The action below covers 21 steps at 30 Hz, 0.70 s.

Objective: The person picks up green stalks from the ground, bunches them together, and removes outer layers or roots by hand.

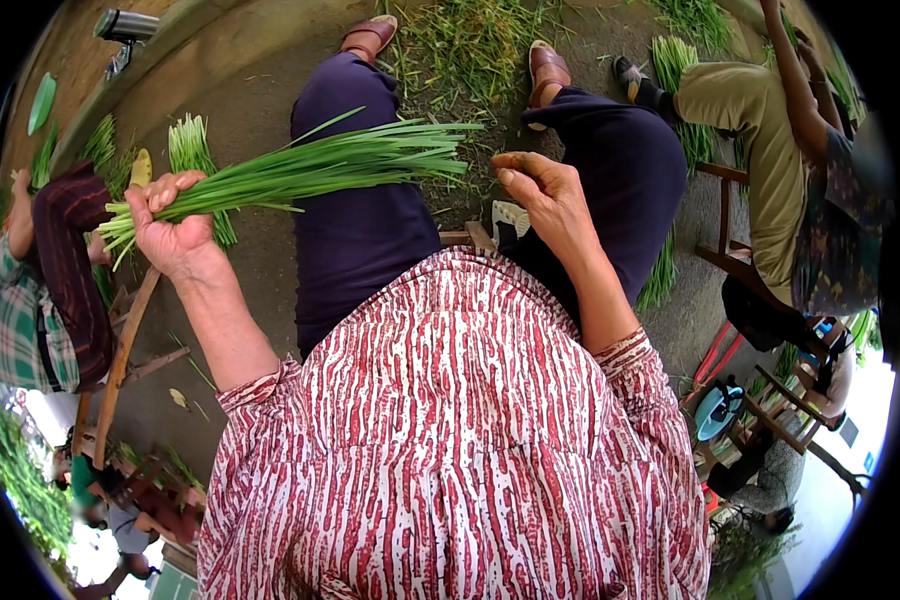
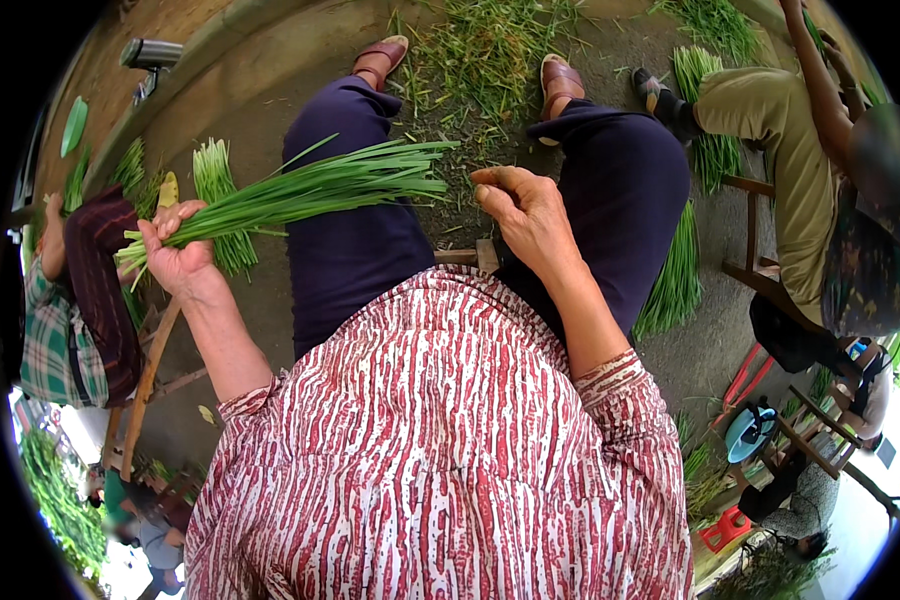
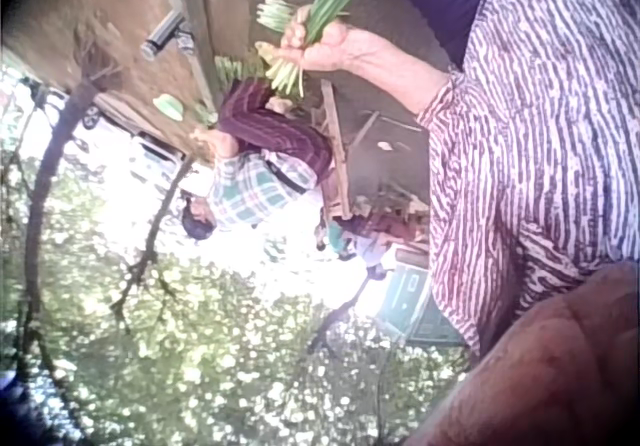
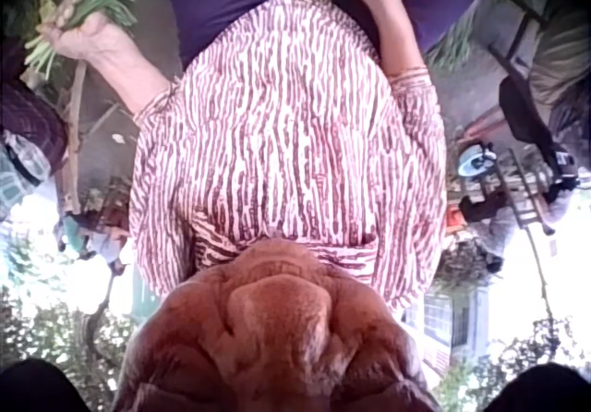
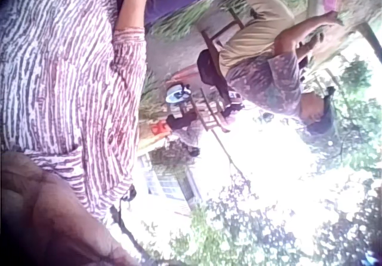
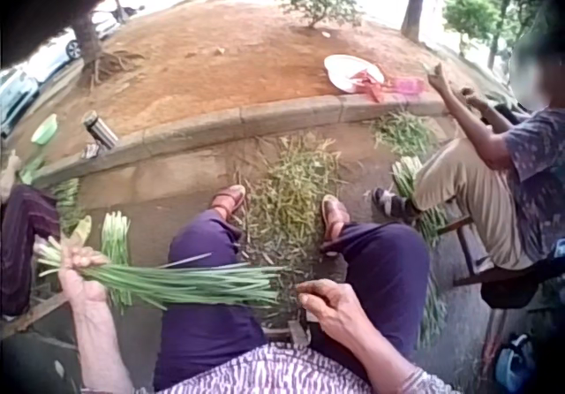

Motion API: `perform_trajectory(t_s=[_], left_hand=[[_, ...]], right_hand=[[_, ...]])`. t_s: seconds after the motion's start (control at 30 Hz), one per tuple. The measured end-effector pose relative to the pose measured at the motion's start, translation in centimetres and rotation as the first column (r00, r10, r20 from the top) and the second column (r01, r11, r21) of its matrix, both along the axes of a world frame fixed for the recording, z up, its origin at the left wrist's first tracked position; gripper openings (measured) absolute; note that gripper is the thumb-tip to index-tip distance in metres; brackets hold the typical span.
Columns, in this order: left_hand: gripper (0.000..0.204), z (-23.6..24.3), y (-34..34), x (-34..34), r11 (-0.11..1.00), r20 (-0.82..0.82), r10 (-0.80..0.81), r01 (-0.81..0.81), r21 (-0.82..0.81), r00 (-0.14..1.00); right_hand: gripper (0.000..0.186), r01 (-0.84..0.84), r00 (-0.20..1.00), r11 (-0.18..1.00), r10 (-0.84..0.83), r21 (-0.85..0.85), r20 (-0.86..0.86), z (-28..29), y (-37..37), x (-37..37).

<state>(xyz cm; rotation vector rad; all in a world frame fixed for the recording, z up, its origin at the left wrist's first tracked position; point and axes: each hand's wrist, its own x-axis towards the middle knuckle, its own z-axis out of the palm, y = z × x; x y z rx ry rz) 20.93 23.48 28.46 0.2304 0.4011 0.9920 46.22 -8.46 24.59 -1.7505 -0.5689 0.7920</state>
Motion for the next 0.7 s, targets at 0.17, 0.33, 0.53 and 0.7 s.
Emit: perform_trajectory(t_s=[0.17, 0.33, 0.53, 0.7], left_hand=[[0.032, -0.2, 0.1, -0.3, 1.000, 0.009, -0.022, 0.022, 0.002, 1.000], [0.031, -0.1, 0.2, -0.2, 1.000, -0.019, -0.010, 0.010, -0.005, 1.000], [0.030, -0.1, 0.2, -0.3, 1.000, -0.025, -0.005, 0.005, 0.000, 1.000], [0.033, 0.3, 0.0, 0.0, 1.000, -0.033, 0.001, -0.002, -0.020, 0.999]], right_hand=[[0.024, 0.013, 0.980, 1.000, -0.010, 0.016, -0.197, 0.7, 1.3, 0.1], [0.023, -0.041, 0.989, 0.998, 0.047, 0.046, -0.137, 0.3, 2.3, 0.2], [0.025, -0.088, 0.986, 0.995, 0.094, 0.052, -0.137, 0.3, 3.4, 0.1], [0.023, -0.161, 0.982, 0.987, 0.161, 0.006, -0.096, 0.4, 3.9, 0.1]])
